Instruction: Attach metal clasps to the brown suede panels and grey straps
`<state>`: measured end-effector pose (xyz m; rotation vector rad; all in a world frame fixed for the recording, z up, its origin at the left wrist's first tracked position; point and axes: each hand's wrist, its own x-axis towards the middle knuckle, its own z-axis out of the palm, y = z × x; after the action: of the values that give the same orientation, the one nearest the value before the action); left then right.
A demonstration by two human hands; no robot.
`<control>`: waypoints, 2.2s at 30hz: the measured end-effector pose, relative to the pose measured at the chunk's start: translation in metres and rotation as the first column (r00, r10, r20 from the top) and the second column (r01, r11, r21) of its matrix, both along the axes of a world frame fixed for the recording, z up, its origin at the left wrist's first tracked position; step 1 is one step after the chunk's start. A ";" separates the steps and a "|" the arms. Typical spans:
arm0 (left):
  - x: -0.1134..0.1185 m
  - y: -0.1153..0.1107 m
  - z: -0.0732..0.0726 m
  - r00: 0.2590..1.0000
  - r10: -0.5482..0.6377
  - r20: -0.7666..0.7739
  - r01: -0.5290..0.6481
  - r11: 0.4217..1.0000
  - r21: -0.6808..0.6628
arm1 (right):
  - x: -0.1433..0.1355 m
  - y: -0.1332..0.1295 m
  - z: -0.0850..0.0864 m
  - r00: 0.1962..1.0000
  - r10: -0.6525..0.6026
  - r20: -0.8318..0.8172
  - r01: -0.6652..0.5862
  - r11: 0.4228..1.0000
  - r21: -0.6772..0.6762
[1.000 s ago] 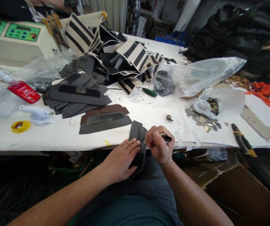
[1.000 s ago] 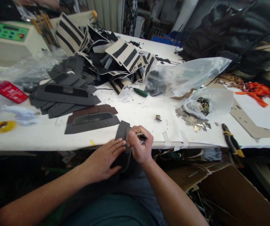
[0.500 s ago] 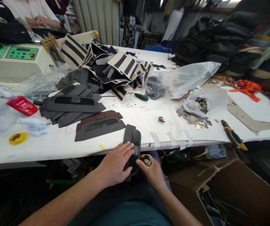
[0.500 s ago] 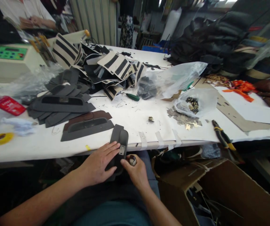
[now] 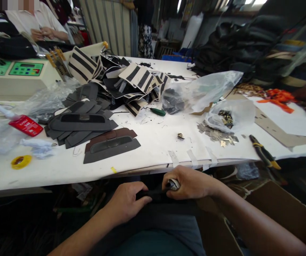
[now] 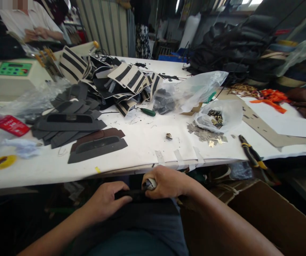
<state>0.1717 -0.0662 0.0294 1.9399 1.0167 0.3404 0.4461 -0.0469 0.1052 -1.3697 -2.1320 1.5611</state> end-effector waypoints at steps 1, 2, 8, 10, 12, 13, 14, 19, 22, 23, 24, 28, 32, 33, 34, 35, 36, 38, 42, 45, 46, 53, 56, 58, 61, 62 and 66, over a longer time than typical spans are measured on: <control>0.001 -0.003 -0.007 0.997 0.067 0.035 -0.062 0.988 -0.142 | -0.002 0.009 0.000 0.999 -0.053 0.012 0.051 0.995 0.082; 0.003 -0.006 -0.014 0.984 0.157 0.089 -0.127 0.952 -0.279 | -0.003 0.016 0.001 0.988 -0.152 -0.002 0.150 0.974 0.172; 0.033 -0.014 -0.037 0.666 0.699 0.260 -0.281 0.558 -0.781 | -0.012 0.026 0.004 0.552 -0.610 -0.569 0.785 0.610 0.108; 0.047 -0.011 -0.042 0.629 0.732 0.261 -0.303 0.541 -0.785 | -0.022 0.020 0.001 0.404 -0.596 -0.694 0.819 0.574 -0.016; 0.059 -0.007 -0.047 0.603 0.755 0.259 -0.325 0.529 -0.784 | -0.036 0.016 -0.006 0.323 -0.568 -0.757 0.803 0.588 -0.099; 0.063 -0.006 -0.049 0.595 0.760 0.260 -0.334 0.528 -0.781 | -0.043 0.015 -0.010 0.289 -0.556 -0.779 0.790 0.599 -0.135; 0.066 -0.004 -0.051 0.595 0.760 0.263 -0.336 0.532 -0.777 | -0.049 0.016 -0.015 0.256 -0.548 -0.796 0.779 0.605 -0.166; 0.069 0.000 -0.054 0.634 0.712 0.303 -0.297 0.586 -0.754 | -0.067 0.032 -0.035 0.152 -0.548 -0.823 0.783 0.575 -0.238; 0.072 0.002 -0.052 0.627 0.718 0.301 -0.329 0.594 -0.734 | -0.071 0.044 -0.042 0.141 -0.544 -0.827 0.792 0.564 -0.235; 0.073 0.003 -0.052 0.622 0.725 0.296 -0.344 0.592 -0.729 | -0.073 0.047 -0.044 0.143 -0.544 -0.827 0.791 0.565 -0.236; 0.074 0.003 -0.052 0.617 0.732 0.290 -0.357 0.589 -0.726 | -0.075 0.050 -0.047 0.144 -0.547 -0.825 0.788 0.568 -0.239; 0.077 0.004 -0.054 0.606 0.748 0.270 -0.392 0.577 -0.717 | -0.082 0.048 -0.057 0.193 -0.548 -0.814 0.787 0.582 -0.205; 0.076 0.004 -0.050 0.600 0.747 0.285 -0.401 0.590 -0.701 | -0.088 0.031 -0.064 0.395 -0.481 -0.783 0.780 0.626 0.008; 0.076 0.004 -0.048 0.598 0.744 0.298 -0.399 0.599 -0.694 | -0.089 0.027 -0.065 0.454 -0.461 -0.762 0.764 0.642 0.067; 0.076 0.003 -0.046 0.595 0.740 0.313 -0.396 0.609 -0.688 | -0.090 0.024 -0.065 0.501 -0.448 -0.741 0.748 0.655 0.110; 0.076 0.003 -0.045 0.593 0.736 0.328 -0.391 0.619 -0.681 | -0.090 0.023 -0.065 0.525 -0.443 -0.727 0.738 0.662 0.130; 0.077 0.003 -0.043 0.591 0.732 0.340 -0.387 0.626 -0.677 | -0.090 0.024 -0.063 0.526 -0.445 -0.725 0.737 0.664 0.127; 0.077 0.001 -0.042 0.587 0.729 0.352 -0.380 0.632 -0.675 | -0.088 0.027 -0.055 0.464 -0.456 -0.759 0.754 0.653 0.069; 0.078 -0.002 -0.046 0.587 0.730 0.350 -0.364 0.624 -0.692 | -0.081 0.032 -0.031 0.332 -0.391 -0.858 0.783 0.621 0.020; 0.077 -0.002 -0.050 0.588 0.733 0.342 -0.369 0.619 -0.694 | -0.083 0.029 -0.027 0.430 -0.319 -0.845 0.769 0.620 0.158; 0.077 -0.002 -0.051 0.587 0.735 0.338 -0.376 0.618 -0.690 | -0.086 0.027 -0.030 0.469 -0.305 -0.829 0.757 0.623 0.199; 0.076 -0.003 -0.040 0.630 0.698 0.341 -0.352 0.647 -0.676 | -0.078 0.026 -0.054 0.673 -0.404 -0.620 0.710 0.588 0.388; 0.067 -0.008 -0.031 0.688 0.650 0.322 -0.291 0.654 -0.699 | -0.040 0.033 -0.051 0.685 -0.531 -0.499 0.728 0.481 0.488; 0.053 -0.010 -0.025 0.743 0.598 0.300 -0.263 0.673 -0.692 | -0.009 0.039 -0.053 0.742 -0.610 -0.278 0.609 0.441 0.659; 0.023 0.000 -0.009 0.853 0.450 0.265 -0.220 0.769 -0.600 | 0.033 0.048 -0.062 0.747 -0.651 0.131 0.289 0.495 0.819; 0.013 0.006 -0.002 0.878 0.407 0.250 -0.207 0.796 -0.569 | 0.044 0.051 -0.066 0.736 -0.645 0.204 0.225 0.518 0.825; -0.021 0.036 0.033 0.912 0.371 0.174 -0.225 0.808 -0.544 | 0.069 0.061 -0.082 0.737 -0.624 0.259 0.124 0.502 0.856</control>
<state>0.1502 -0.0304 0.0622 1.2080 1.0971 0.4483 0.5156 0.0138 0.0231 -1.8259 -2.0678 -0.1026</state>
